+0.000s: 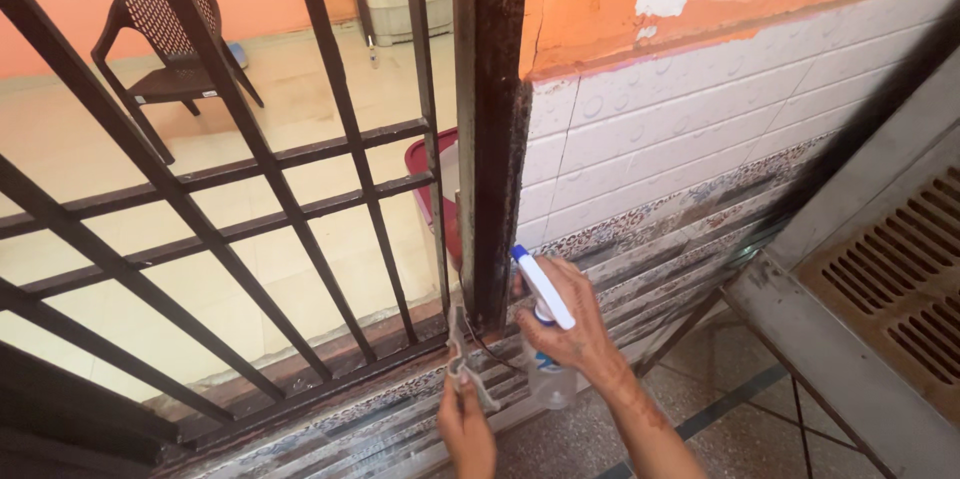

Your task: The person sprays a cleaning solution onto a metal security gate and wipes the bars with a cloth. They systematically clean the lower horizontal bar and vertical bars, moving along the length of the gate while repeatedly applying spray and wiping.

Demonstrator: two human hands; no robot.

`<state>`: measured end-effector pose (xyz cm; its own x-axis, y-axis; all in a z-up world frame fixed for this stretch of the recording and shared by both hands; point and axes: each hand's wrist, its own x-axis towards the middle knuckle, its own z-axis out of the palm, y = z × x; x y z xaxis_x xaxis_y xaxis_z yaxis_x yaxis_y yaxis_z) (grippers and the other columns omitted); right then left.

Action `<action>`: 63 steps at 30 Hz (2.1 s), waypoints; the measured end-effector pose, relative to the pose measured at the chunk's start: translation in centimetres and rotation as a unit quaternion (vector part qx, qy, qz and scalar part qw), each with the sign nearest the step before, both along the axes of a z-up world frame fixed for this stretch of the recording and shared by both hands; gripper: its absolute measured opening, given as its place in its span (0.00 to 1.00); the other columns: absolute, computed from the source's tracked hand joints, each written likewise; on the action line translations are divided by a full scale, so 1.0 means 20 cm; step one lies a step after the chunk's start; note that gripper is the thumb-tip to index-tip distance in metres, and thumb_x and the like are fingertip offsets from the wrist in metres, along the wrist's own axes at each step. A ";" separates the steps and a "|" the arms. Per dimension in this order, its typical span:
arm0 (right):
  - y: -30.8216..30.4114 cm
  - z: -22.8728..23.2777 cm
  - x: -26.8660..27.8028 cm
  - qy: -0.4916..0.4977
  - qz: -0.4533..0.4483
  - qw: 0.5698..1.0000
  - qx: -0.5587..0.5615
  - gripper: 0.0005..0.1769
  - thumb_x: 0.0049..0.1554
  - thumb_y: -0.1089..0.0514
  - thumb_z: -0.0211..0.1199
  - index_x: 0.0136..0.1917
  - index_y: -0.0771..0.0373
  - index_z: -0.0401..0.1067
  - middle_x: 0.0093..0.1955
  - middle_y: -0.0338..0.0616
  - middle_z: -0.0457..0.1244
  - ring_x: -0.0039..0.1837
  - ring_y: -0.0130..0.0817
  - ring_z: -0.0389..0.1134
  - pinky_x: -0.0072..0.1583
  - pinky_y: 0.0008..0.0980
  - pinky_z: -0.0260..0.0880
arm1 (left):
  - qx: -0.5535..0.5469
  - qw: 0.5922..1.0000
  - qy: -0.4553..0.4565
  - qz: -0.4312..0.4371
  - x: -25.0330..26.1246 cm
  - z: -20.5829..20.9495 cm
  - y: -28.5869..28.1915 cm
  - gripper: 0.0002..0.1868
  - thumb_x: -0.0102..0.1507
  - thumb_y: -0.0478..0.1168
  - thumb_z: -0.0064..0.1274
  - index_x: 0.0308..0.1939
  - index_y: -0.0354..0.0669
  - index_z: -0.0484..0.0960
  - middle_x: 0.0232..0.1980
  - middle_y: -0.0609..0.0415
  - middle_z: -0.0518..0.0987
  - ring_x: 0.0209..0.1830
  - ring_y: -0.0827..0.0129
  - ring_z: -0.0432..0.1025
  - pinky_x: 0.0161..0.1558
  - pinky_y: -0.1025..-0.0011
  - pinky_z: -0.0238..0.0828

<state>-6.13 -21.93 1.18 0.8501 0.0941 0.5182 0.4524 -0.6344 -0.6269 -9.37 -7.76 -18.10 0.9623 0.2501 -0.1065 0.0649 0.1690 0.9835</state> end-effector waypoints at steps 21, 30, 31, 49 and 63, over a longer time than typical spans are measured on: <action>-0.02 -0.26 -0.18 0.035 0.063 0.989 0.130 0.28 0.40 0.68 0.61 0.57 0.69 0.71 0.53 0.51 0.69 0.57 0.40 0.72 0.62 0.35 0.68 | 0.648 0.575 -0.489 -0.097 0.70 0.17 0.09 0.34 0.61 0.46 0.41 0.70 0.36 0.71 0.69 0.49 0.71 0.74 0.58 0.61 0.77 0.52 0.43; -0.05 -0.16 -0.21 0.027 0.062 0.995 0.073 0.28 0.40 0.67 0.61 0.57 0.68 0.72 0.52 0.50 0.68 0.57 0.40 0.70 0.63 0.36 0.68 | 0.786 0.364 -0.393 -0.309 0.58 -0.07 0.25 0.28 0.69 0.41 0.37 0.74 0.39 0.65 0.80 0.48 0.56 0.81 0.63 0.43 0.77 0.54 0.28; -0.05 -0.16 -0.22 0.017 0.067 0.994 0.084 0.28 0.41 0.67 0.61 0.57 0.68 0.73 0.52 0.50 0.68 0.57 0.40 0.71 0.63 0.36 0.67 | 0.799 0.351 -0.419 -0.250 0.60 0.05 0.26 0.30 0.67 0.41 0.36 0.74 0.42 0.62 0.81 0.51 0.54 0.81 0.65 0.40 0.76 0.56 0.28; -0.12 -0.14 -0.22 0.025 0.059 0.992 0.106 0.30 0.38 0.66 0.63 0.58 0.68 0.72 0.53 0.50 0.69 0.57 0.45 0.71 0.63 0.38 0.67 | 0.522 0.540 -0.641 0.156 0.75 1.37 0.03 0.21 0.73 0.37 0.47 0.70 0.37 0.77 0.73 0.49 0.74 0.76 0.60 0.66 0.79 0.55 0.42; -0.15 -0.09 -0.23 -0.004 0.050 0.999 0.011 0.27 0.40 0.64 0.61 0.57 0.65 0.72 0.53 0.49 0.69 0.58 0.44 0.70 0.64 0.40 0.66 | 0.700 0.538 -0.391 -0.259 0.50 -0.59 0.15 0.25 0.64 0.39 0.43 0.66 0.38 0.73 0.68 0.46 0.72 0.72 0.56 0.63 0.77 0.50 0.40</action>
<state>-10.80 -25.02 -0.59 0.8327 0.1667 0.5281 0.5179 -0.5719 -0.6361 0.66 -4.84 -29.99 0.5546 -0.7655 0.3263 -0.7798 -0.6150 -0.1172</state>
